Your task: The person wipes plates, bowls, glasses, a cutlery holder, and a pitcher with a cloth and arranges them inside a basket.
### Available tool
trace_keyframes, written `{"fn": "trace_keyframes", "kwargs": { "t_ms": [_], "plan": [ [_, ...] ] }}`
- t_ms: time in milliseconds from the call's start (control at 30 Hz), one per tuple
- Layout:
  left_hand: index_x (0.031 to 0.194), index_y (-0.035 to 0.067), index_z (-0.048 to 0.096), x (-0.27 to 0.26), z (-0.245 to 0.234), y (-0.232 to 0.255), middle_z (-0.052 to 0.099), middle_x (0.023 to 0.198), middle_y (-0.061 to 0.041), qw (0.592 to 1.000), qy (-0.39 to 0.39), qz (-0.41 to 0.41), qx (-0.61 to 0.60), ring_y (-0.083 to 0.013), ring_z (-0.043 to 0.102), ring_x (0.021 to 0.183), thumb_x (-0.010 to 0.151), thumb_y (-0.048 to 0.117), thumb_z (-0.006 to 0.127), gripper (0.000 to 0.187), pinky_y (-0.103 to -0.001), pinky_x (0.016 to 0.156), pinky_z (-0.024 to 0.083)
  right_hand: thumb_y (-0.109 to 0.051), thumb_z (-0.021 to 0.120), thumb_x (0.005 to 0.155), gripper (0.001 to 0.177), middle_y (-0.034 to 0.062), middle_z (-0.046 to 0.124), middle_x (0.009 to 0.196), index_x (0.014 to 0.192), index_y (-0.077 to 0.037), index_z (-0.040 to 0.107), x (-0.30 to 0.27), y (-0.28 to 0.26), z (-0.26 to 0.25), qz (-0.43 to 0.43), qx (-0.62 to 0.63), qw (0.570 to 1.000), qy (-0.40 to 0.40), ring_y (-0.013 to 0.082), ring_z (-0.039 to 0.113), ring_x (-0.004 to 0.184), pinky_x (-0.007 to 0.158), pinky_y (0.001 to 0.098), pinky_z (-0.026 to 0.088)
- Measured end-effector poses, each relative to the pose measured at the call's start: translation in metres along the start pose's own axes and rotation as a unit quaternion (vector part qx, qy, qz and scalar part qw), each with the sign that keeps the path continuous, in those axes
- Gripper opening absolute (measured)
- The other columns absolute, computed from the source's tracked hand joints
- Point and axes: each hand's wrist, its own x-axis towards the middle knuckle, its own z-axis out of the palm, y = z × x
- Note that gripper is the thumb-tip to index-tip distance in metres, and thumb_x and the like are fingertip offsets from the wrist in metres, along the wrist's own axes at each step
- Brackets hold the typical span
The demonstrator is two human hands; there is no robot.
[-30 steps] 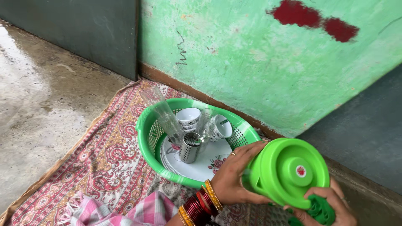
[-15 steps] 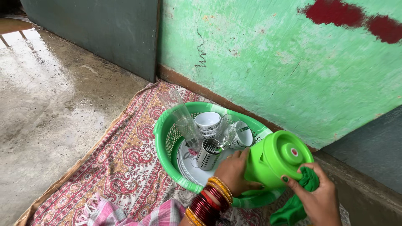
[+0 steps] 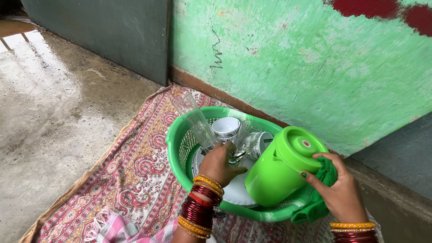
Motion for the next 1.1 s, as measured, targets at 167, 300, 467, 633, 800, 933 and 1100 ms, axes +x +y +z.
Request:
{"fn": "trace_keyframes", "kwargs": {
  "t_ms": [167,300,467,633,800,933,1100],
  "plan": [
    [0.118,0.007,0.061,0.001,-0.001,-0.010,0.064,0.113,-0.020,0.999,0.035,0.004,0.033,-0.0401,0.067,0.099,0.062,0.031,0.093,0.069,-0.049,0.084,0.055,-0.018,0.084,0.071,0.072,0.0100,0.071,0.127,0.138,-0.018,0.056,-0.002,-0.022,0.008,-0.001,-0.013,0.999,-0.049,0.0177,0.066,0.115,0.095,0.0355,0.051],
    [0.121,0.010,0.060,0.000,-0.002,-0.012,0.064,0.112,-0.018,0.997,0.043,-0.017,0.064,-0.0393,0.067,0.100,0.061,0.032,0.093,0.072,-0.049,0.083,0.055,-0.017,0.083,0.071,0.087,0.0157,0.061,0.144,0.150,-0.023,0.047,-0.001,-0.035,0.026,-0.053,-0.015,0.997,-0.055,0.0241,0.060,0.127,0.099,0.0391,0.049],
    [0.123,0.011,0.058,0.000,-0.001,-0.011,0.063,0.113,-0.018,0.997,0.038,-0.029,0.067,-0.0393,0.067,0.099,0.061,0.032,0.093,0.074,-0.049,0.082,0.056,-0.028,0.082,0.078,0.100,0.0113,0.051,0.162,0.163,-0.037,0.029,0.008,-0.037,0.039,0.073,-0.081,0.988,-0.111,0.0326,0.074,0.112,0.086,0.0455,0.058],
    [0.126,0.011,0.057,0.002,-0.001,-0.016,0.063,0.114,-0.019,0.996,0.064,-0.012,0.062,-0.0395,0.067,0.097,0.061,0.032,0.093,0.077,-0.049,0.081,0.055,-0.024,0.081,0.075,0.096,0.0168,0.048,0.155,0.156,-0.032,0.031,0.011,-0.034,0.044,-0.032,-0.068,0.994,-0.076,0.0349,0.052,0.137,0.097,0.0443,0.051],
    [0.133,0.012,0.055,0.001,-0.007,-0.018,0.064,0.120,-0.017,0.995,0.061,-0.047,0.066,-0.0379,0.068,0.098,0.062,0.033,0.092,0.082,-0.046,0.082,0.056,-0.023,0.080,0.072,0.106,0.0142,0.038,0.161,0.162,-0.033,0.024,0.010,-0.036,0.044,0.011,-0.056,0.996,-0.067,0.0340,0.045,0.141,0.089,0.0448,0.053],
    [0.136,0.009,0.050,0.002,-0.010,-0.020,0.062,0.123,-0.019,0.994,0.071,-0.043,0.067,-0.0381,0.068,0.099,0.060,0.033,0.093,0.091,-0.046,0.081,0.056,-0.022,0.083,0.075,0.104,0.0154,0.044,0.162,0.163,-0.028,0.027,0.003,-0.039,0.042,-0.007,-0.088,0.996,-0.032,0.0368,0.057,0.131,0.091,0.0454,0.052],
    [0.138,0.013,0.051,0.006,-0.011,-0.032,0.063,0.124,-0.018,0.991,0.068,-0.098,0.063,-0.0375,0.069,0.102,0.072,0.039,0.086,0.079,-0.046,0.085,0.057,-0.023,0.082,0.079,0.097,0.0119,0.055,0.156,0.164,-0.027,0.035,-0.008,-0.048,0.041,0.087,-0.087,0.992,0.009,0.0334,0.072,0.102,0.076,0.0461,0.055]
  ]
}}
